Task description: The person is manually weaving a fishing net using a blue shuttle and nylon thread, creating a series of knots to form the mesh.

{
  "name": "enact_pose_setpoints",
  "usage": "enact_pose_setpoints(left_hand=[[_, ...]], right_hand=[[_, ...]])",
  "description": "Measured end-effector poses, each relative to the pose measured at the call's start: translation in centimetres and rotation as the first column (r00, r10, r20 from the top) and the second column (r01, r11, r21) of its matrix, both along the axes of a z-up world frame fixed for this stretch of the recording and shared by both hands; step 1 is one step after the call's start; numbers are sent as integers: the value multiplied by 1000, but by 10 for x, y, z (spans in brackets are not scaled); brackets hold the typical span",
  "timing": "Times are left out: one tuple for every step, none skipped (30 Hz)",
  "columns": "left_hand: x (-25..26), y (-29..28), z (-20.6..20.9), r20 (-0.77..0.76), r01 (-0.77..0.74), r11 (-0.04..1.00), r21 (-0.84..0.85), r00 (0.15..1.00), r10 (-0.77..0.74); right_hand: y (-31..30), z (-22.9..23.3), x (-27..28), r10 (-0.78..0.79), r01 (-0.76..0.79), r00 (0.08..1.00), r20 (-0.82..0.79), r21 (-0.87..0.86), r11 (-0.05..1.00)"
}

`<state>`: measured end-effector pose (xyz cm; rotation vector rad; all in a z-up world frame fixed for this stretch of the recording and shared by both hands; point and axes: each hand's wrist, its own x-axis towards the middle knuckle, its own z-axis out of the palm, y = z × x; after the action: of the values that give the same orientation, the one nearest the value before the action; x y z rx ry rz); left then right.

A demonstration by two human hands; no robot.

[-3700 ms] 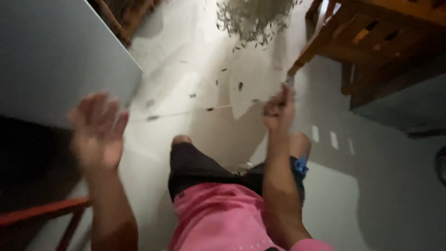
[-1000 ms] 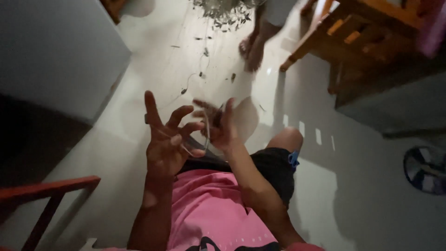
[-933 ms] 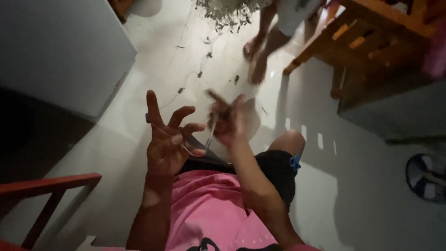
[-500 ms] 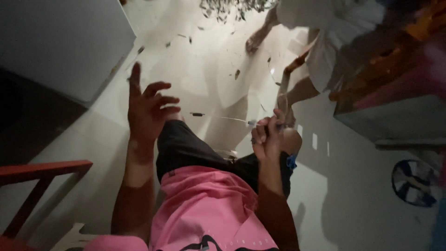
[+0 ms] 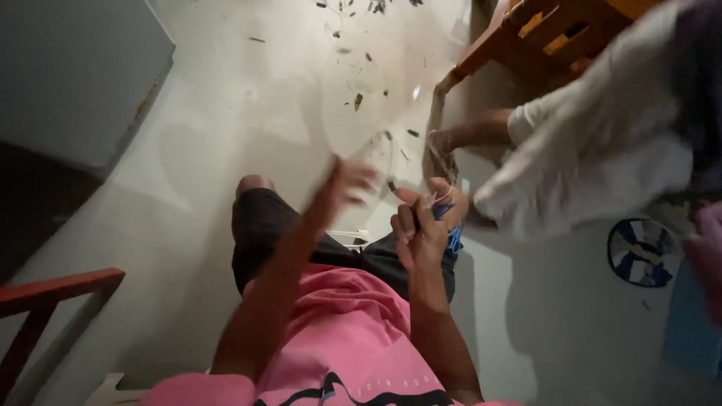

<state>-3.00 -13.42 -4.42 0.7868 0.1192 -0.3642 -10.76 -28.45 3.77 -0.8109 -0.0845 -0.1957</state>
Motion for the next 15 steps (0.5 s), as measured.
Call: enact_pose_setpoints(left_hand=[[-8,-15,16,93,228,970,-84,971,-220],[-19,-31,32,196,449,881,-148,887,-419],[-12,-39,50,194,452,879,-151,886,-422],[-5,-48,69,267,375,902,-214,911,-315],[1,-57,87,330,298,912,-282,922,-200],[0,-64,93,335,306,908,-285,920,-204],[-1,-70,99,260,173,897,-406,963,-68],[-1,-76,105,171,36,860,-509,983,60],[-4,-71,110,180,48,858,-512,982,53],[-8,-65,114,145,27,829,-558,987,66],[-13,-58,117,108,5,799,-602,991,76],[-17,-51,117,103,13,801,-599,993,61],[-22,-45,117,129,20,837,-547,990,61],[-24,-40,119,156,23,869,-495,986,62],[-26,-39,120,150,31,869,-493,987,50]], right_hand=[[-3,-7,1,2,-2,1000,-8,15,1000],[-7,-14,0,3,-3,1000,-21,28,1000],[-3,-1,-2,-1,2,1000,-24,26,1000],[0,13,-4,-18,18,1000,-24,22,1000],[4,27,-6,-35,35,999,-23,17,999],[-3,23,-8,-42,42,999,-18,12,999],[-10,19,-10,-34,34,999,-6,46,998],[-16,15,-11,-27,26,1000,13,82,996],[-20,29,-11,-35,33,999,22,78,996],[-21,43,-13,-11,15,1000,-26,144,989],[-23,56,-15,16,0,997,-72,211,978],[-24,56,-17,2,15,997,-78,214,977],[-26,56,-20,-26,31,999,-25,225,974],[-29,57,-20,-52,44,998,28,235,971],[-36,46,-21,-64,57,998,22,237,970]])
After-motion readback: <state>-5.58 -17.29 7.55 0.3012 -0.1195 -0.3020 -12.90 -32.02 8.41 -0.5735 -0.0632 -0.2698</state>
